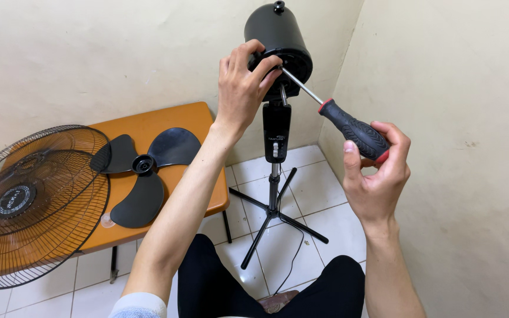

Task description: The person removes the front grille and a plastic ring from a standing electric fan, then uses a screwdriver to loosen and remove screws from the fan head. The fan blades and grille are placed on a nearby table.

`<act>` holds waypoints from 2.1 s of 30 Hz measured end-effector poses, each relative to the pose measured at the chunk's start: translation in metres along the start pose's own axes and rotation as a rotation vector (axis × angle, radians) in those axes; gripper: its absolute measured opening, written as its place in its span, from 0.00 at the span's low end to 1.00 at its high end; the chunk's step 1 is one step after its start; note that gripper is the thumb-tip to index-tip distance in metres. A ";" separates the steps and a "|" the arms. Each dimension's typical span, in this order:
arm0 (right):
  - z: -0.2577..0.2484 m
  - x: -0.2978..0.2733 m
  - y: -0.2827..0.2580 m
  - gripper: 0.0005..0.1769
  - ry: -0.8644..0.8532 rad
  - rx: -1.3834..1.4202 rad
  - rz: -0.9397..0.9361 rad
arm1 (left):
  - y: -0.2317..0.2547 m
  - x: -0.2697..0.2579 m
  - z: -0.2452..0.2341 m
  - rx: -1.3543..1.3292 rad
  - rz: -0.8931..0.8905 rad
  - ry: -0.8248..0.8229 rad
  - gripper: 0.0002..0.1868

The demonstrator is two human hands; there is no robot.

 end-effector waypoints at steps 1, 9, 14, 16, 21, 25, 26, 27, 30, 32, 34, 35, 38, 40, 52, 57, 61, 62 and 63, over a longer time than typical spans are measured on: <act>0.000 -0.001 0.000 0.24 0.000 0.001 0.002 | 0.000 -0.001 -0.001 -0.011 -0.002 -0.001 0.14; -0.004 -0.006 0.008 0.23 0.000 0.176 0.095 | 0.003 -0.007 -0.011 -0.061 -0.030 -0.014 0.12; 0.002 -0.011 0.014 0.22 -0.017 0.293 0.191 | 0.001 -0.014 -0.024 -0.070 -0.051 -0.027 0.12; 0.008 -0.015 0.015 0.22 -0.020 0.346 0.210 | -0.002 -0.018 -0.031 -0.072 -0.059 -0.029 0.12; 0.030 -0.024 0.019 0.22 -0.042 0.446 0.274 | -0.013 -0.031 -0.048 -0.051 -0.077 -0.026 0.12; 0.053 -0.037 0.017 0.21 -0.124 0.445 0.318 | -0.023 -0.043 -0.064 0.001 -0.041 -0.018 0.12; 0.061 -0.039 0.015 0.21 -0.165 0.444 0.314 | -0.027 -0.046 -0.068 0.007 -0.044 -0.023 0.12; 0.070 -0.040 0.013 0.22 -0.207 0.444 0.310 | -0.031 -0.049 -0.071 0.013 -0.047 -0.028 0.12; 0.097 -0.047 0.015 0.23 -0.343 0.361 0.332 | -0.043 -0.059 -0.081 0.042 -0.038 -0.040 0.11; 0.115 -0.049 0.010 0.24 -0.415 0.315 0.284 | -0.051 -0.066 -0.087 0.069 -0.034 -0.050 0.11; 0.132 -0.050 -0.002 0.23 -0.464 0.307 0.165 | -0.056 -0.072 -0.092 0.096 -0.023 -0.070 0.11; 0.143 -0.053 0.001 0.23 -0.501 0.270 0.196 | -0.059 -0.076 -0.093 0.109 -0.013 -0.087 0.10; 0.172 -0.066 0.008 0.22 -0.600 0.203 0.277 | -0.067 -0.088 -0.094 0.129 -0.019 -0.135 0.09; 0.189 -0.075 0.011 0.21 -0.651 0.219 0.315 | -0.074 -0.097 -0.095 0.138 -0.040 -0.156 0.08; 0.270 -0.101 0.046 0.18 -0.654 0.568 0.551 | -0.132 -0.170 -0.088 0.024 -0.337 -0.195 0.09; 0.312 -0.116 0.062 0.18 -0.669 0.626 0.638 | -0.148 -0.204 -0.081 -0.078 -0.485 -0.183 0.08; 0.345 -0.130 0.070 0.17 -0.725 0.740 0.777 | -0.158 -0.227 -0.074 -0.122 -0.586 -0.199 0.09; 0.352 -0.134 0.072 0.17 -0.736 0.774 0.820 | -0.161 -0.232 -0.072 -0.131 -0.609 -0.199 0.08; 0.360 -0.139 0.073 0.18 -0.747 0.807 0.863 | -0.164 -0.238 -0.072 -0.141 -0.631 -0.199 0.08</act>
Point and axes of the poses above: each hand's wrist, its own x-axis towards the middle knuckle, its own z-axis out of the palm, y = z × x, the point moved 10 cm from there along x, towards the middle knuckle, and after that the axes turned 7 degrees about -x, right-handed, at the moved point
